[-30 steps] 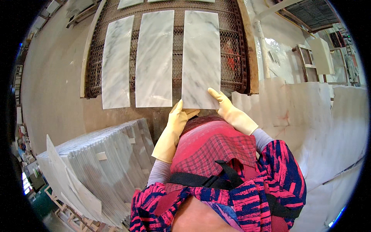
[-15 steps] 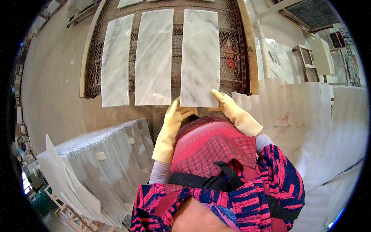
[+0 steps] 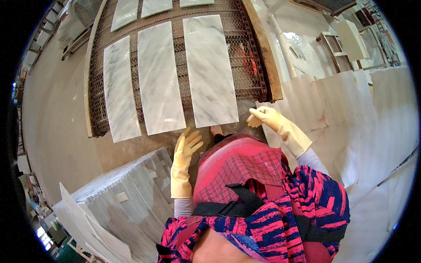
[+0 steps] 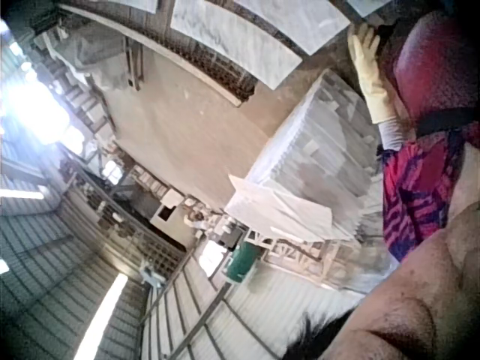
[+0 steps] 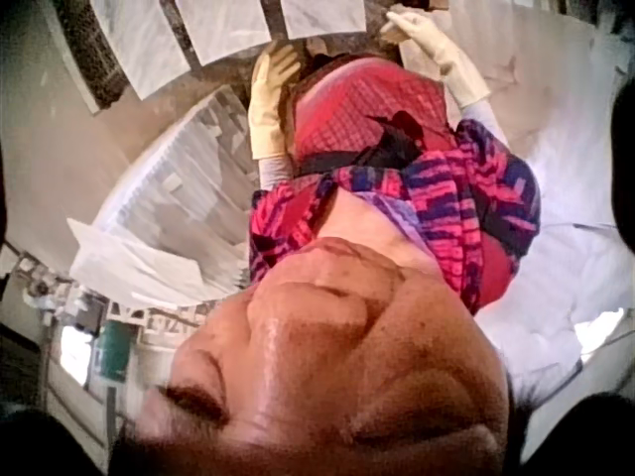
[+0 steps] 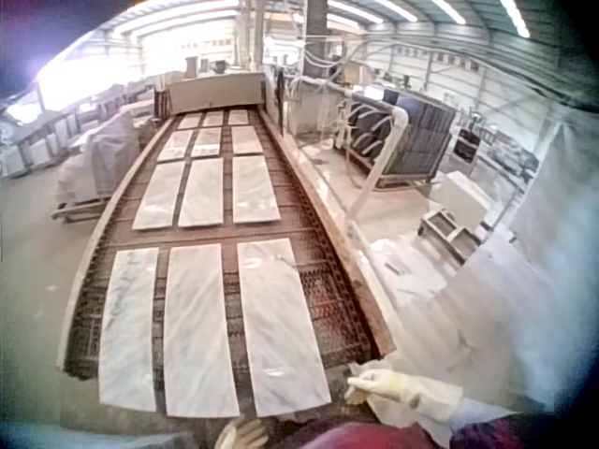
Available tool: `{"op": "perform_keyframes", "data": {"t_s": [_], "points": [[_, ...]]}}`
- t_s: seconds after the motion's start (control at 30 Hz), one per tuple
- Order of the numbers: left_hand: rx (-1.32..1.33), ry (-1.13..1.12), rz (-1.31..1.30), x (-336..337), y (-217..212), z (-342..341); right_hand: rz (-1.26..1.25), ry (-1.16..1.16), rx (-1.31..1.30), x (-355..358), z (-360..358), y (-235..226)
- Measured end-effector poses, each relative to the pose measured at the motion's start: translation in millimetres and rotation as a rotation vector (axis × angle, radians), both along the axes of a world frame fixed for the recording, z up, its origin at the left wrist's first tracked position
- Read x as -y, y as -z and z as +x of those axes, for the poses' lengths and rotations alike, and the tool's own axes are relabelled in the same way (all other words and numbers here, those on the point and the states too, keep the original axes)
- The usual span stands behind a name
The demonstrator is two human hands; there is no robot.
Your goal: The person picks up rectangular white tiles from a stack on the floor and places them onto a moving conveyor belt. They handle the tiles one by one or in pairs, arranging them in a grid pattern on the belt.
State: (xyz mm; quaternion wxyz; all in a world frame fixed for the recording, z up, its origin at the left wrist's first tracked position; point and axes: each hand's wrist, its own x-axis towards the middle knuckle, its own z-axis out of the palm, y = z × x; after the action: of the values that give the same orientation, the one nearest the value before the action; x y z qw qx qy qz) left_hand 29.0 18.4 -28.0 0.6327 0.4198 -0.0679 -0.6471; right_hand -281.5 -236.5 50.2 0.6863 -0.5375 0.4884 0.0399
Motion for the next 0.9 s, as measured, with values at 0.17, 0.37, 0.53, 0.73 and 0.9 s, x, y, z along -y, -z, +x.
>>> {"op": "perform_keyframes", "data": {"t_s": [0.17, 0.37, 0.53, 0.73, 0.9], "points": [[0.001, -0.007, -0.003, 13.0, -1.2, -0.6, -0.055, -0.168, -0.05, 12.7, 41.5, -44.1], [0.115, -0.099, 0.094, 15.8, -22.1, -9.0, -0.056, -0.419, -0.026, 10.9, 92.0, -72.4], [0.145, -0.176, 0.348, -13.6, 15.3, -11.4, 0.116, -0.485, 0.168, 0.4, 136.6, -79.9], [0.022, -0.311, 0.482, -50.2, 15.9, -45.7, 0.233, -0.751, 0.265, -28.7, 192.1, -76.9], [0.11, -0.339, 0.712, -69.3, 66.3, -102.9, 0.188, -1.024, 0.182, -50.2, 209.8, -78.1]]}}
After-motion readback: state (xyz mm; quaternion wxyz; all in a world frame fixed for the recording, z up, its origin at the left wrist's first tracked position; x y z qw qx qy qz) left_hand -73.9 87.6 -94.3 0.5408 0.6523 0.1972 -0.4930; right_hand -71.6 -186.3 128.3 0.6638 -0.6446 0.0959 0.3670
